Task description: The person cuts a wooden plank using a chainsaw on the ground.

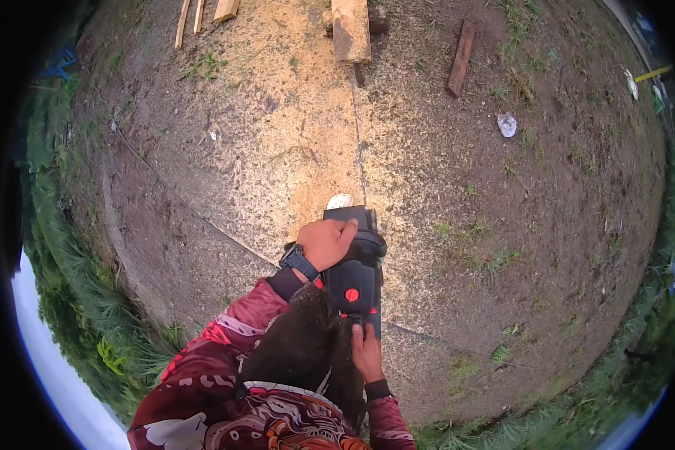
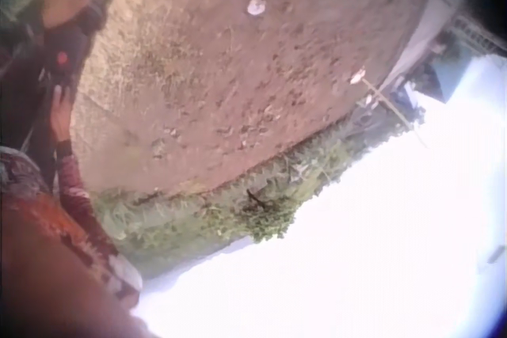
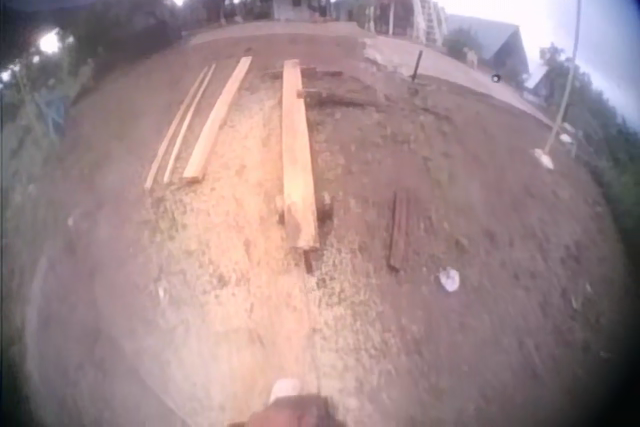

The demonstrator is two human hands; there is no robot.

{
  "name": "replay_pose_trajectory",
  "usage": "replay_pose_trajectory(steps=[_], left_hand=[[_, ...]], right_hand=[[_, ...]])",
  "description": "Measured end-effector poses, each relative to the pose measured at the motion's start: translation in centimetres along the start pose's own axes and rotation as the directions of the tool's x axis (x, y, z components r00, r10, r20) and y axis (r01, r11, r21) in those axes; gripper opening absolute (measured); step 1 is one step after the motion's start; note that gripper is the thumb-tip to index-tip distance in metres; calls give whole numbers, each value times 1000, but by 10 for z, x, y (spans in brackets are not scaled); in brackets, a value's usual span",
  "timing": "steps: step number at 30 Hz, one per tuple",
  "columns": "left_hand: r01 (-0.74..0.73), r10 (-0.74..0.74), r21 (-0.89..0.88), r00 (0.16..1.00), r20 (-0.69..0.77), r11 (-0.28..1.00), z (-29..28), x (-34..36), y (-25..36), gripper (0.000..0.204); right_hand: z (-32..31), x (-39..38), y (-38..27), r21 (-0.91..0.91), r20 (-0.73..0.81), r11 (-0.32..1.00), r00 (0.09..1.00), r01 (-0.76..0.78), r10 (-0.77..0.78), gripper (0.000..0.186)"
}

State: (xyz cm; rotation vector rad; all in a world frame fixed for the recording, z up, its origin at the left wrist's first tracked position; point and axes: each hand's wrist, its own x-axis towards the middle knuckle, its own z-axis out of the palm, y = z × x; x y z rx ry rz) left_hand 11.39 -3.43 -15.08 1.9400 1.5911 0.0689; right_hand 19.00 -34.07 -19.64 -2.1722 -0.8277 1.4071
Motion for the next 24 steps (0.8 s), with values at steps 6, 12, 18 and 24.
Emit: replay_pose_trajectory(steps=[6,12,18,24], left_hand=[[-23,23,13,998,-50,1000,-9,3,-26,54],[-57,59,24,992,-110,998,-8,22,-47,52],[-72,70,-12,988,-135,997,-4,43,-63,52],[-79,75,-27,989,-126,996,1,60,-76,52]], right_hand=[[31,22,-9,88,62,994,997,-61,56,40],[61,47,-8,158,44,987,999,-29,22,40],[72,69,-9,168,20,986,1000,-14,11,39],[79,80,-20,149,-6,989,1000,8,-7,39]])
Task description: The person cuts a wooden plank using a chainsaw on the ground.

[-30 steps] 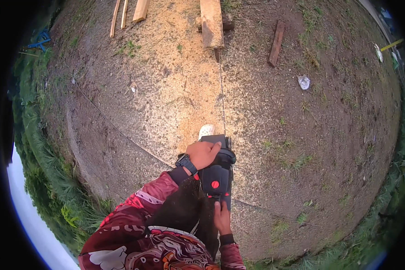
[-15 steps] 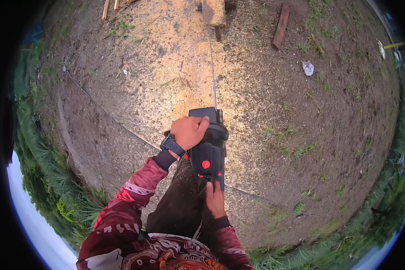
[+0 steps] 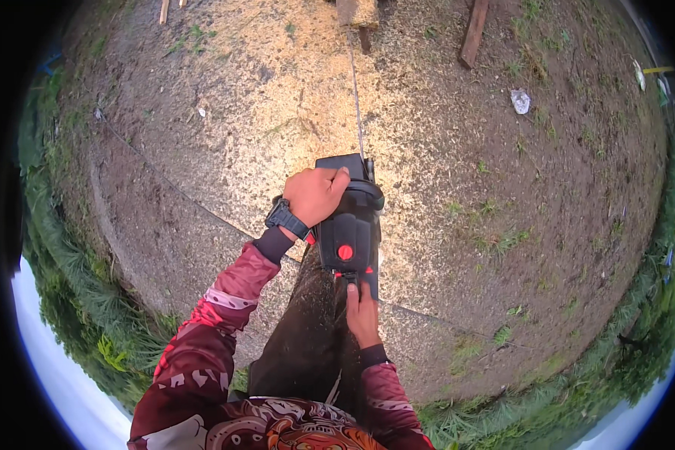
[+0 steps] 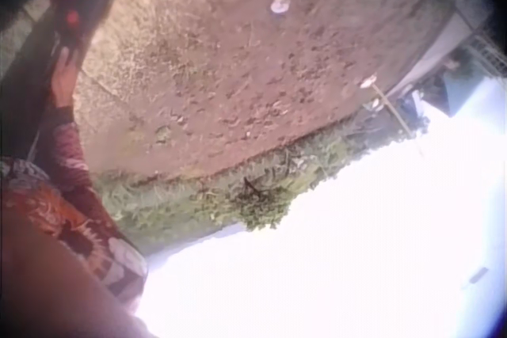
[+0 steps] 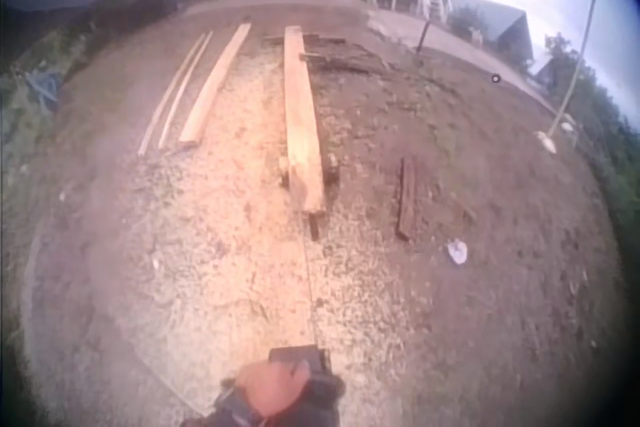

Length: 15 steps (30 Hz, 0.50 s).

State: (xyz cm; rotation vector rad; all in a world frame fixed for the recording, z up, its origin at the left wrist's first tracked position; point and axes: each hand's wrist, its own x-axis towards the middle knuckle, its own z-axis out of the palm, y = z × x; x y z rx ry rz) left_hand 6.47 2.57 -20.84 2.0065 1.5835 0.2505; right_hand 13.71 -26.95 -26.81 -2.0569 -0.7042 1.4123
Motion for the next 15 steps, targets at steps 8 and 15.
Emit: replay_pose_trajectory(steps=[8,15], left_hand=[[47,-47,-2,999,19,999,-5,6,-8,53],[8,-8,-13,1000,21,1000,-3,8,-7,52]], right_hand=[[0,5,-21,-40,48,997,997,-66,68,44],[5,7,-10,-10,50,995,994,-99,99,45]])
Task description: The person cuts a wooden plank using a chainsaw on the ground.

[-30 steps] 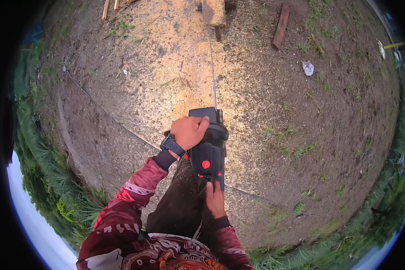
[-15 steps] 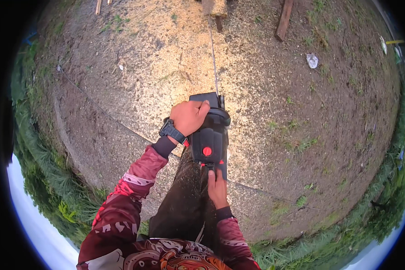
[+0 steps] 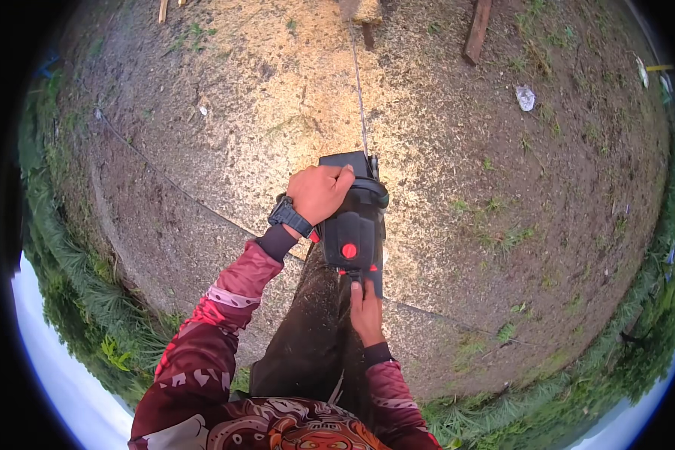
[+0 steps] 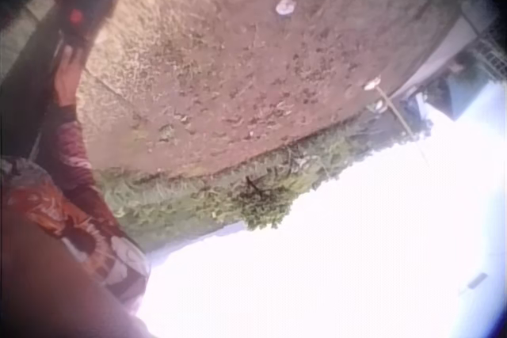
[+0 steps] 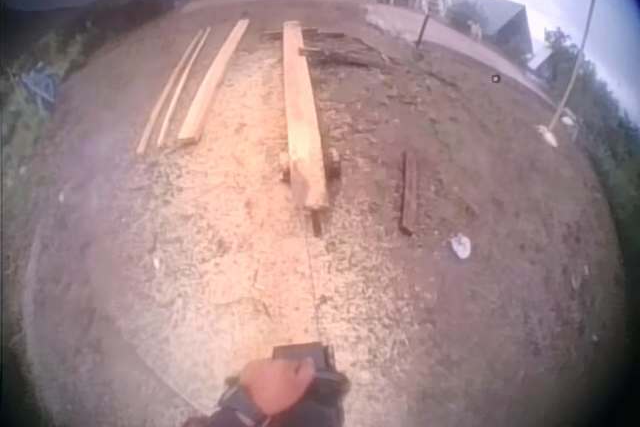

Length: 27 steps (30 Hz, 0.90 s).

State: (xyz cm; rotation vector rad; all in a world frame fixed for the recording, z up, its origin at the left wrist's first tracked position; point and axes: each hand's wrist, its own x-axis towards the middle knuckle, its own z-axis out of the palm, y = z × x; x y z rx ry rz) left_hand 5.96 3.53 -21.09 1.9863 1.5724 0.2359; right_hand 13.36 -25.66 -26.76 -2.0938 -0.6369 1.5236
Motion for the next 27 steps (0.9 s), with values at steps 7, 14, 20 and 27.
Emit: replay_pose_trajectory(steps=[7,14,20,27], left_hand=[[12,-12,44,1000,13,999,4,2,-3,46],[-16,16,34,1000,15,999,10,5,-3,53],[-25,25,61,1000,-9,998,16,7,-9,53],[-28,28,38,999,17,999,21,11,-9,51]], right_hand=[[2,-1,-2,15,-33,999,999,43,-42,42],[-3,5,1,-1,-33,994,994,105,-105,39],[-3,11,1,23,28,1000,999,-21,20,44],[0,19,13,74,26,997,1000,-13,11,46]])
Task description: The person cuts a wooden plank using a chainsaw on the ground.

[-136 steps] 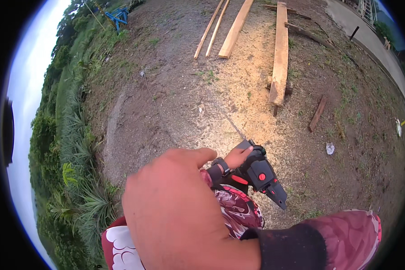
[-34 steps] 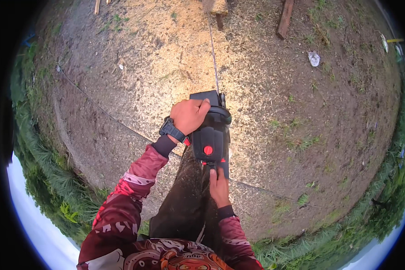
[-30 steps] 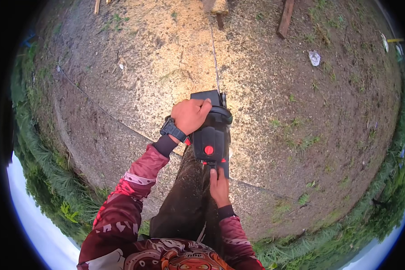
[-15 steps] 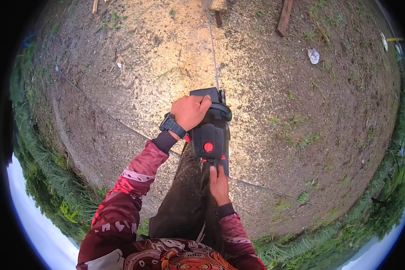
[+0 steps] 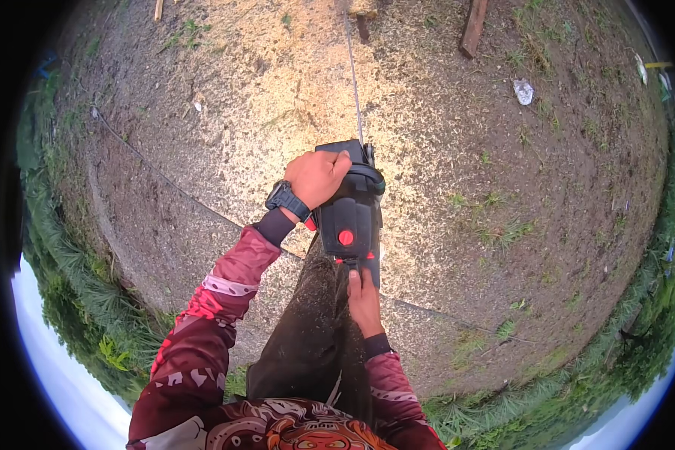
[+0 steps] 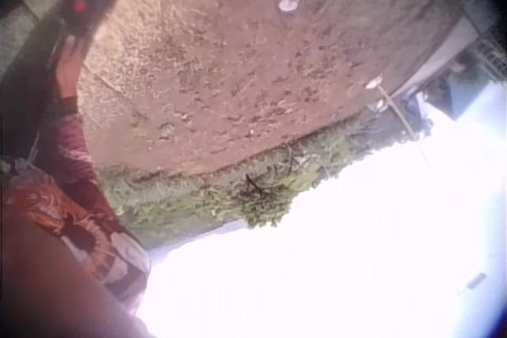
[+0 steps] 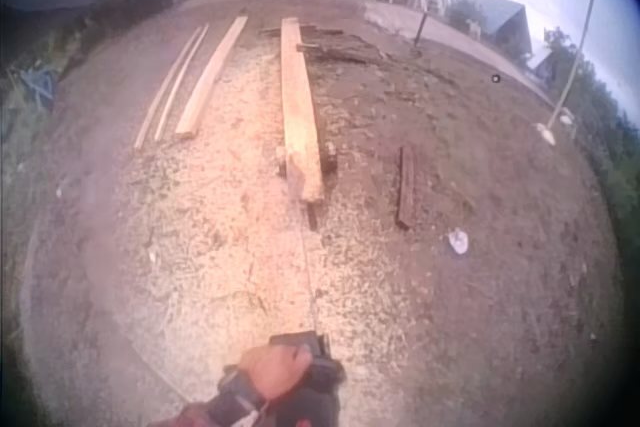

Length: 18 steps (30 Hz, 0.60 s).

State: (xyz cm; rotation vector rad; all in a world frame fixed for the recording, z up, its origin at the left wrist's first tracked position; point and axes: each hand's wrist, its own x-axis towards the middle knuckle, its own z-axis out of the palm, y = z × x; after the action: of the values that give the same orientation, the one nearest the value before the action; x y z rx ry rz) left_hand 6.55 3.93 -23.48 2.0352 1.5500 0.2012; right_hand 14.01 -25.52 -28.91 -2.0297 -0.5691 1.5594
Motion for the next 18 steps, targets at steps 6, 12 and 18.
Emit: replay_pose_trajectory(steps=[6,12,18], left_hand=[[-6,7,3,999,-36,1000,-2,8,2,50],[32,-33,36,999,36,999,-15,21,4,47],[2,-2,26,1000,1,1000,-2,23,-5,52]], right_hand=[[0,10,4,35,4,998,999,46,-46,41],[3,19,-10,57,16,998,999,35,-36,39],[7,20,-10,72,-6,996,999,49,-49,38]])
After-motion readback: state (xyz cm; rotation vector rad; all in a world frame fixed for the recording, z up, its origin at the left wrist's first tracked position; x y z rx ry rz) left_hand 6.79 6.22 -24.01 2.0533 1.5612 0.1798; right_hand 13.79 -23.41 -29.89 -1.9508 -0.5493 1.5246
